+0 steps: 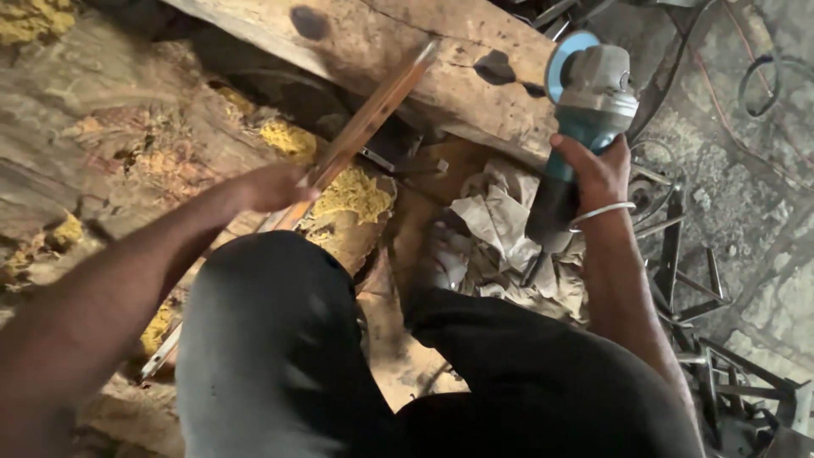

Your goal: Grinding the edges or surface of a long metal bar using a hand-held angle grinder on a wooden support.

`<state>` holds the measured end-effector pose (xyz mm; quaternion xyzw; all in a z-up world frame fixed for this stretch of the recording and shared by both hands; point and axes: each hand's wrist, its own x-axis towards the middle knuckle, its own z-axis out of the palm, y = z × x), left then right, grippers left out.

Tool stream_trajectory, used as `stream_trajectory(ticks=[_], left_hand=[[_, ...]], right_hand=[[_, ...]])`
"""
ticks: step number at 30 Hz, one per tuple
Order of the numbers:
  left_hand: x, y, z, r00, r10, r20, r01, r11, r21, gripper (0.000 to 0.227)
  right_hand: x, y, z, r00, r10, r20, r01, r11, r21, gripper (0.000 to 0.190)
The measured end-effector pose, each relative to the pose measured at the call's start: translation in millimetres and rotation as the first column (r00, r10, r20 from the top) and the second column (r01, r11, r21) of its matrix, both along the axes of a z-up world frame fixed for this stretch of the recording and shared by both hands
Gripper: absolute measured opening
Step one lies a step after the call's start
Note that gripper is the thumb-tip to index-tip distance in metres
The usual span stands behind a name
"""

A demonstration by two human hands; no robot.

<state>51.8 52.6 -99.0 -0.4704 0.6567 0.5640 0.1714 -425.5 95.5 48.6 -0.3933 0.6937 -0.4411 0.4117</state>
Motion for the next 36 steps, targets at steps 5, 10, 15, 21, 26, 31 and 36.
stream_trajectory(ticks=[5, 10, 15, 21, 26, 31, 36], left_hand=[[3, -27, 42, 0.986, -0.135, 0.097, 0.15, 0.973, -0.174, 0.062], [-54, -67, 155, 0.975, 0.021, 0.22, 0.078, 0.898, -0.432, 0.059], [-158, -21, 150, 0.903, 0.155, -0.401, -0.194, 0.979, -0.058, 0.071], [-290, 18, 65, 0.756, 0.528, -0.386, -0.463, 0.849, 0.254, 0.087], [-273, 18, 94, 0.194, 0.966, -0.172, -0.299, 0.226, 0.927, 0.093], [-269, 1, 81, 0.065, 0.99, -0.122, -0.438, 0.138, 0.888, 0.082], [-275, 1, 55, -0.081, 0.981, -0.175, -0.31, 0.142, 0.94, 0.074]], right_hand=[[8, -10, -4, 1.0, 0.01, 0.018, -0.01, 1.0, -0.013, 0.055], [17, -26, -10, 0.999, 0.029, 0.038, -0.028, 0.999, -0.021, 0.052], [29, -53, -8, 0.981, 0.14, -0.134, -0.14, 0.99, 0.008, 0.057], [29, -59, -26, 0.804, 0.263, -0.534, -0.223, 0.965, 0.14, 0.084], [65, -61, -26, 0.64, 0.448, -0.624, -0.254, 0.89, 0.378, 0.084], [98, -88, -14, 0.449, 0.55, -0.704, -0.306, 0.835, 0.457, 0.082], [112, -95, -3, 0.428, 0.564, -0.706, -0.307, 0.825, 0.474, 0.054]])
